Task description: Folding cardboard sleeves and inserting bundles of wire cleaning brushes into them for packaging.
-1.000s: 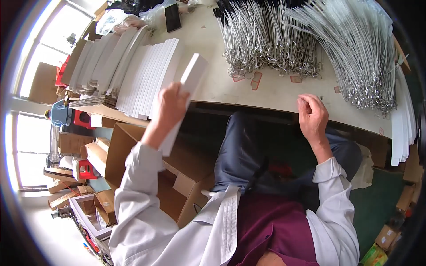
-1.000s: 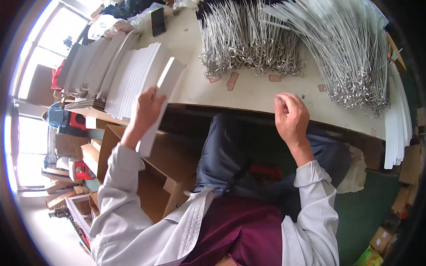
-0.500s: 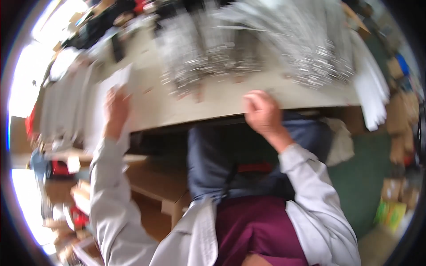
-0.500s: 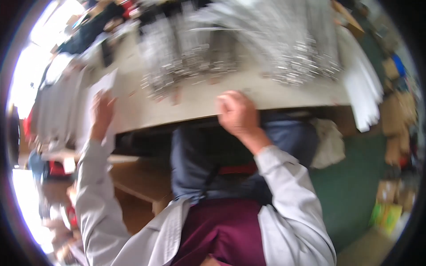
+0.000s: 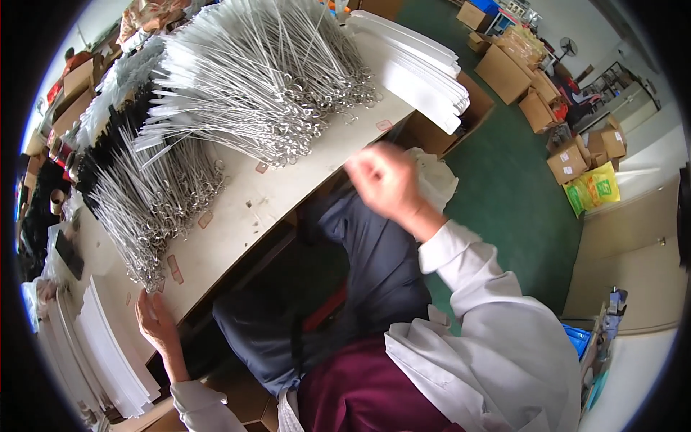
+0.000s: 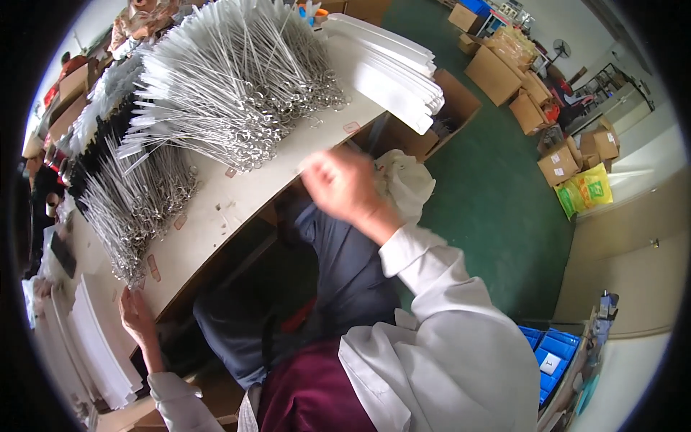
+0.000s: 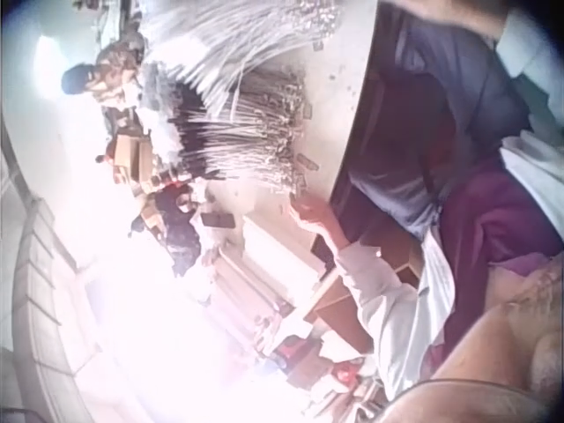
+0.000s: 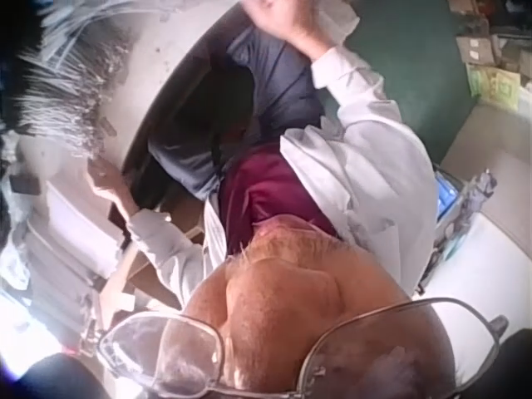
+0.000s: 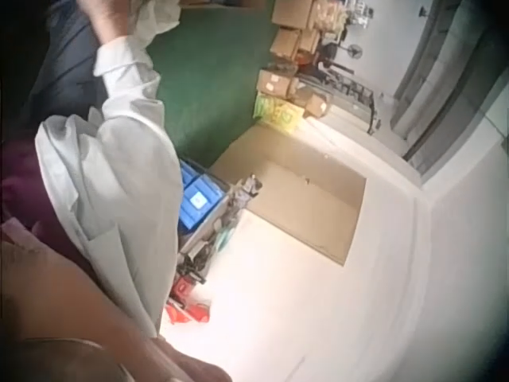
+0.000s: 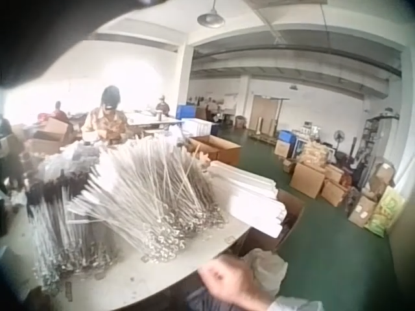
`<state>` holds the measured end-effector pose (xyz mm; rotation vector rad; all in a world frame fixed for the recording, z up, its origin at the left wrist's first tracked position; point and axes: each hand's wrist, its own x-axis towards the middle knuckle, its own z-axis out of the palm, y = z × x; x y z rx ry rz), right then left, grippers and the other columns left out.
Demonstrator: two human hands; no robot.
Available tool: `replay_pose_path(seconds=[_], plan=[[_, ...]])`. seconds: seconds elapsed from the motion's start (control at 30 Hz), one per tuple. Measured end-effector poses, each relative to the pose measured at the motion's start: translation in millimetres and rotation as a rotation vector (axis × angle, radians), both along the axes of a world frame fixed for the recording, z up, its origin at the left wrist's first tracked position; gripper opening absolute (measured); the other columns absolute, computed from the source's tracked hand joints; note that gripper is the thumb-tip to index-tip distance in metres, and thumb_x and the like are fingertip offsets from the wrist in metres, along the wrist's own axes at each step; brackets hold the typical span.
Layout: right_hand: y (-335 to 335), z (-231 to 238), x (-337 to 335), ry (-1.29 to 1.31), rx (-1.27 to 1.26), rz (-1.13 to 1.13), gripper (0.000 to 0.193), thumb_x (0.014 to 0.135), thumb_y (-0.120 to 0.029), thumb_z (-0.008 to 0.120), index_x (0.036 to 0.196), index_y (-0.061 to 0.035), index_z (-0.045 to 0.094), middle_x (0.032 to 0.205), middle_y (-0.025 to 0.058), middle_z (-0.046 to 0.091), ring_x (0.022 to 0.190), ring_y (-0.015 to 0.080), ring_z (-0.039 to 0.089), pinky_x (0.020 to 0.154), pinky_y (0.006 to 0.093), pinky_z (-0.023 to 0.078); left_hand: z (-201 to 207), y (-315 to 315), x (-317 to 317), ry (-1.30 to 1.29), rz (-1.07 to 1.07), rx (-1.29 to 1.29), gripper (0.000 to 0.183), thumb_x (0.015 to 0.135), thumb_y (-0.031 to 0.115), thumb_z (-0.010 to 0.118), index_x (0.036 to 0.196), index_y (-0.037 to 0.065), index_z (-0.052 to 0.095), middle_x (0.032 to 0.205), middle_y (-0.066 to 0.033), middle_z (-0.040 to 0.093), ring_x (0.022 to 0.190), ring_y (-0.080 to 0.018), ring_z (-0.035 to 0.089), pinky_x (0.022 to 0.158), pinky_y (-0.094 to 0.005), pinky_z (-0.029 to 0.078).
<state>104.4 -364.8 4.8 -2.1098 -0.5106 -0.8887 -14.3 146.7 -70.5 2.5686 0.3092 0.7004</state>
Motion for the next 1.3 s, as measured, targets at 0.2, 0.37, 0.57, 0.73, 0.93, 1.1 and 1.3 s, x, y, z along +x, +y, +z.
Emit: replay_pose_path(seconds=[0.2, 0.37, 0.57, 0.73, 0.93, 1.1, 1.3], plan=[[-156, -12, 67, 0.189, -0.780, -0.699, 0.063, 0.084, -0.019, 0.077, 0.139, -0.0001, 0.053, 0.143, 0.0203, 0.050, 0.130, 0.0373, 0.049, 0.114, 0.0447, 0.037, -19, 2, 2, -0.064, 0.088, 0.149, 0.035, 0.100, 0.023, 0.062, 0.122, -0.004, 0.065, 0.116, -0.0216, 0.069, 0.108, -0.0381, 0.065, 0.097, -0.0453, 0.049], [-184, -25, 89, 0.215, -0.867, -0.691, 0.066, 0.081, -0.017, 0.080, 0.138, -0.0019, 0.052, 0.139, 0.0157, 0.053, 0.131, 0.0340, 0.049, 0.112, 0.0448, 0.038, -21, 6, 0, -0.077, 0.083, 0.211, 0.031, 0.101, 0.020, 0.060, 0.119, -0.004, 0.067, 0.114, -0.0201, 0.070, 0.105, -0.0369, 0.066, 0.095, -0.0446, 0.050], [-195, -34, 101, 0.134, -0.860, -0.723, 0.063, 0.079, -0.016, 0.081, 0.134, -0.0031, 0.054, 0.132, 0.0143, 0.057, 0.123, 0.0336, 0.053, 0.107, 0.0449, 0.041, -19, 4, 1, -0.093, 0.074, 0.220, 0.027, 0.101, 0.017, 0.060, 0.118, -0.002, 0.068, 0.112, -0.0176, 0.071, 0.103, -0.0348, 0.066, 0.093, -0.0431, 0.051], [-195, -28, 106, 0.231, -0.808, -0.792, 0.065, 0.077, -0.016, 0.081, 0.135, -0.0041, 0.055, 0.124, 0.0149, 0.059, 0.118, 0.0343, 0.055, 0.105, 0.0456, 0.043, -19, 3, 0, -0.106, 0.080, 0.212, 0.026, 0.101, 0.017, 0.060, 0.117, -0.002, 0.068, 0.112, -0.0176, 0.071, 0.103, -0.0351, 0.066, 0.094, -0.0432, 0.051], [-202, -22, 106, 0.219, -0.838, -0.799, 0.060, 0.078, -0.017, 0.079, 0.131, -0.0032, 0.056, 0.122, 0.0154, 0.061, 0.117, 0.0347, 0.056, 0.104, 0.0459, 0.043, -21, 3, -1, -0.118, 0.060, 0.232, 0.026, 0.100, 0.017, 0.060, 0.115, -0.003, 0.068, 0.112, -0.0186, 0.071, 0.104, -0.0366, 0.066, 0.094, -0.0437, 0.051], [-205, -16, 104, 0.263, -0.874, -0.784, 0.058, 0.080, -0.018, 0.078, 0.131, -0.0020, 0.056, 0.127, 0.0158, 0.062, 0.120, 0.0350, 0.056, 0.106, 0.0459, 0.043, -24, 5, -2, -0.126, 0.083, 0.232, 0.025, 0.100, 0.016, 0.061, 0.115, -0.003, 0.068, 0.112, -0.0183, 0.071, 0.104, -0.0363, 0.066, 0.095, -0.0438, 0.051], [-223, -11, 101, 0.053, -0.857, -0.801, 0.048, 0.081, -0.020, 0.075, 0.123, -0.0007, 0.060, 0.126, 0.0181, 0.062, 0.119, 0.0362, 0.059, 0.104, 0.0451, 0.045, -26, 5, -1, -0.133, 0.083, 0.237, 0.025, 0.100, 0.016, 0.061, 0.115, -0.003, 0.068, 0.113, -0.0177, 0.071, 0.104, -0.0358, 0.067, 0.094, -0.0436, 0.052]])
